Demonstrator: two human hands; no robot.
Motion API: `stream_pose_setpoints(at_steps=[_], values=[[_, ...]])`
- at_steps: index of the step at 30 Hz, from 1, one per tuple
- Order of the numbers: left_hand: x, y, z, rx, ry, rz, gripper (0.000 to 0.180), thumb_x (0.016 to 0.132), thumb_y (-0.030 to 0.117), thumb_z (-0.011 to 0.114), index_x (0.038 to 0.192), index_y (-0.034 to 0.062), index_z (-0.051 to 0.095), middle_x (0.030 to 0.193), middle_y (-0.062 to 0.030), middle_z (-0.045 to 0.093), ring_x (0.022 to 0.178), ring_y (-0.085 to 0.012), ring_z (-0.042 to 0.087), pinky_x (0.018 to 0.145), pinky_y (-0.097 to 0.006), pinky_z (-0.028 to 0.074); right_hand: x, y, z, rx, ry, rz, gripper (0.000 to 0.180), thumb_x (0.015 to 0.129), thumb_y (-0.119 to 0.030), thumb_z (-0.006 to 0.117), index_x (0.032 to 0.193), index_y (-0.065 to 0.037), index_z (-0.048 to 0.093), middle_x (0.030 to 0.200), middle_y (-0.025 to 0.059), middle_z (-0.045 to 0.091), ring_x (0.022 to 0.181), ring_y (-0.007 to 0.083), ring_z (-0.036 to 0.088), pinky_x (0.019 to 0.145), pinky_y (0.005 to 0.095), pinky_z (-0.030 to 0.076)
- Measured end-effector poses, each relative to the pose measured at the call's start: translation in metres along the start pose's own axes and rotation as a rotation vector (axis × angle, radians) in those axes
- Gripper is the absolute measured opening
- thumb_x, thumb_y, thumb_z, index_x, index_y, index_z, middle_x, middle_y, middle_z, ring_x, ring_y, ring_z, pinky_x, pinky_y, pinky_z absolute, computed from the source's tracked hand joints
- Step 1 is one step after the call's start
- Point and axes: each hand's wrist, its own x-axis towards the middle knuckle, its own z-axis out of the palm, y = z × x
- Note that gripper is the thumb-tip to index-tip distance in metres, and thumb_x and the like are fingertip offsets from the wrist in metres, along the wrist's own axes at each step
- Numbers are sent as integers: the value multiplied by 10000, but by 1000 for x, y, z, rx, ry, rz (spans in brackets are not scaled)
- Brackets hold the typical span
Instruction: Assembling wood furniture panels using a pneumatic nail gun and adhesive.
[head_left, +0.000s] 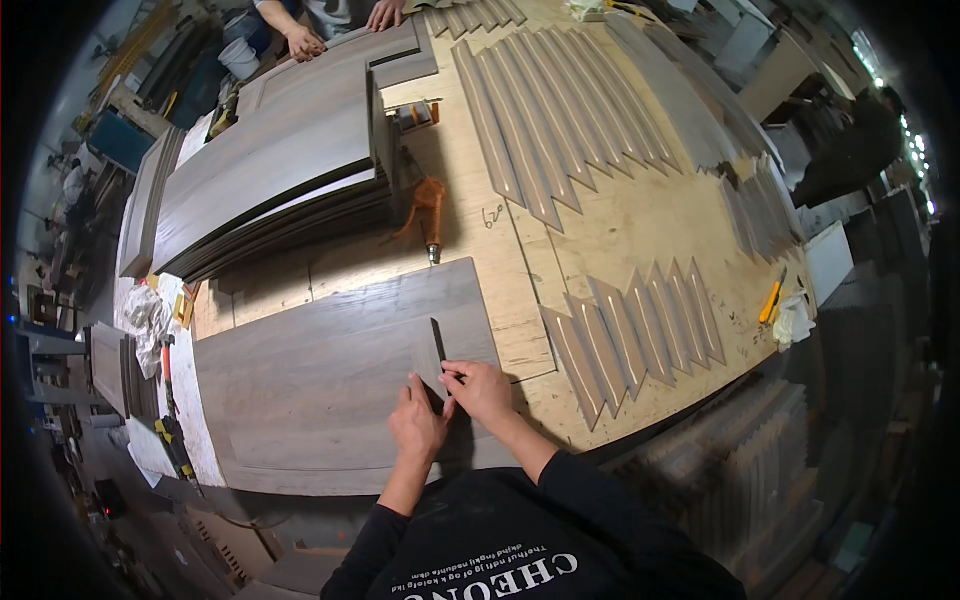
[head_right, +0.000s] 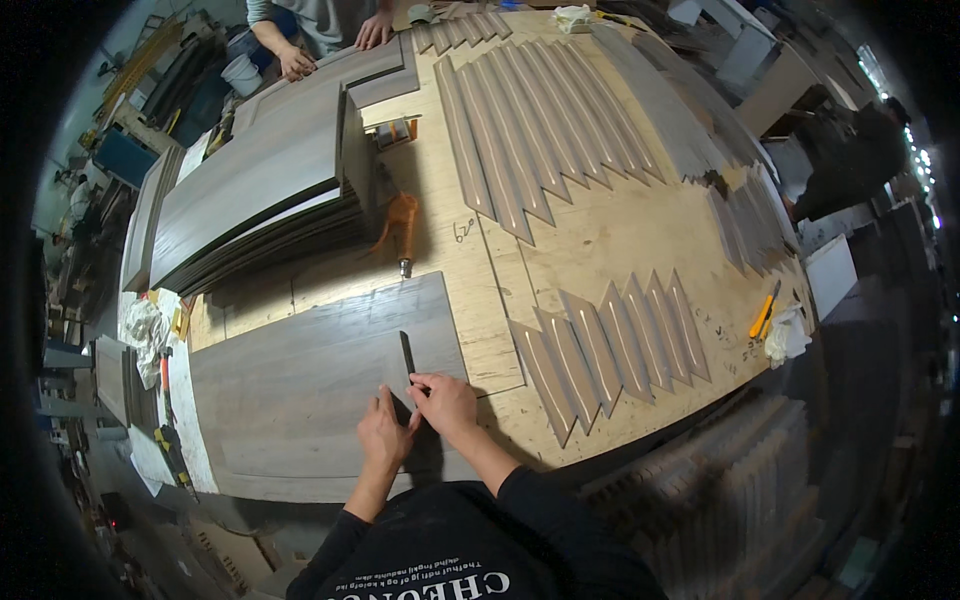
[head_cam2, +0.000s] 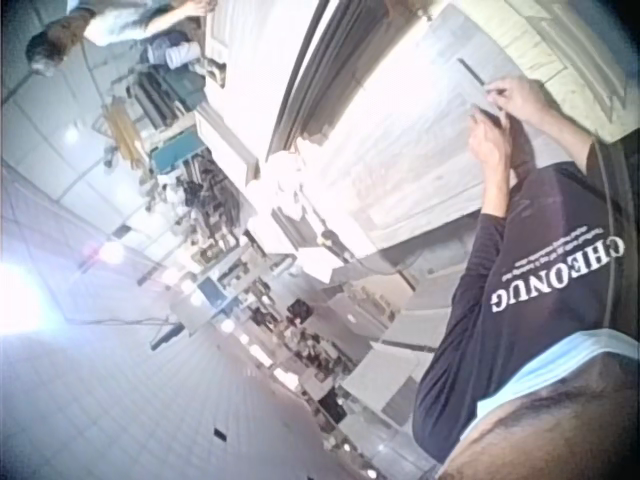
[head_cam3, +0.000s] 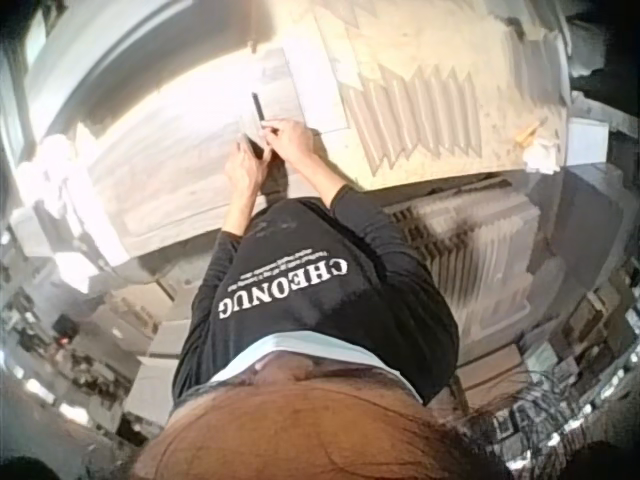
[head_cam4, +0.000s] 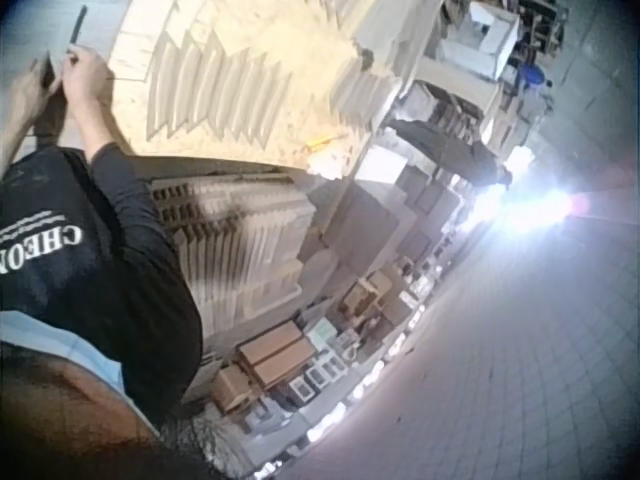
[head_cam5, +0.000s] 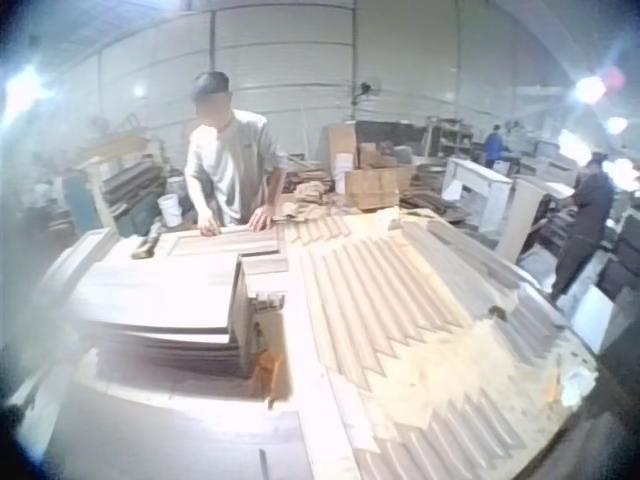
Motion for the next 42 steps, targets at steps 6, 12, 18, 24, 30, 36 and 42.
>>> stream_pose_setpoints(at_steps=[6,12,18,24,30,36,42], values=[[-4,-29,10,-132,76,34,885,714,450,723,1323,-62,335,995,-225,583,869,-374,603,722,-433,491,24,4,-10,-10,48,-52,333,774,-292,668,1047,-104,653,871,104,666,818,297,633,737,379,508],[-30,-54,-23,-445,-72,-218,712,797,343,678,1336,-5,371,837,-171,578,711,-317,545,685,-408,445,152,15,-127,-304,623,-125,623,739,-301,720,1246,-60,451,1216,180,499,1117,346,490,899,418,435],[-37,-69,-2,-343,53,-142,623,813,301,665,1290,-15,417,767,-174,580,696,-338,546,664,-422,438,204,15,-136,-479,528,-33,623,702,-286,753,1213,-56,480,1185,157,508,1108,348,493,959,419,395],[-34,-64,-8,-318,66,-131,589,815,271,664,1284,-1,432,749,-157,585,641,-304,557,614,-396,448,177,12,-147,-443,388,118,570,656,-367,724,1088,-30,569,1089,181,570,1024,332,549,881,420,449],[12,-27,-44,-688,24,-28,513,840,194,639,1283,21,449,750,-113,615,627,-175,589,582,-298,468,49,45,-150,558,-201,248,360,841,-251,595,1112,-22,536,1108,154,593,914,238,629,737,314,514],[88,54,-15,-1150,-494,-40,671,868,358,619,1361,-15,357,1131,-167,585,994,-205,578,812,-291,464,-92,58,-102,1357,-352,274,431,874,-141,549,1273,-40,421,1184,161,564,951,263,617,773,347,512],[106,122,-54,-1310,-590,175,684,845,341,665,1329,-58,394,991,-55,601,876,-120,563,776,-257,454,-124,30,-55,1205,-183,184,540,839,-128,576,1315,-49,331,1177,163,556,955,218,603,819,320,480]])
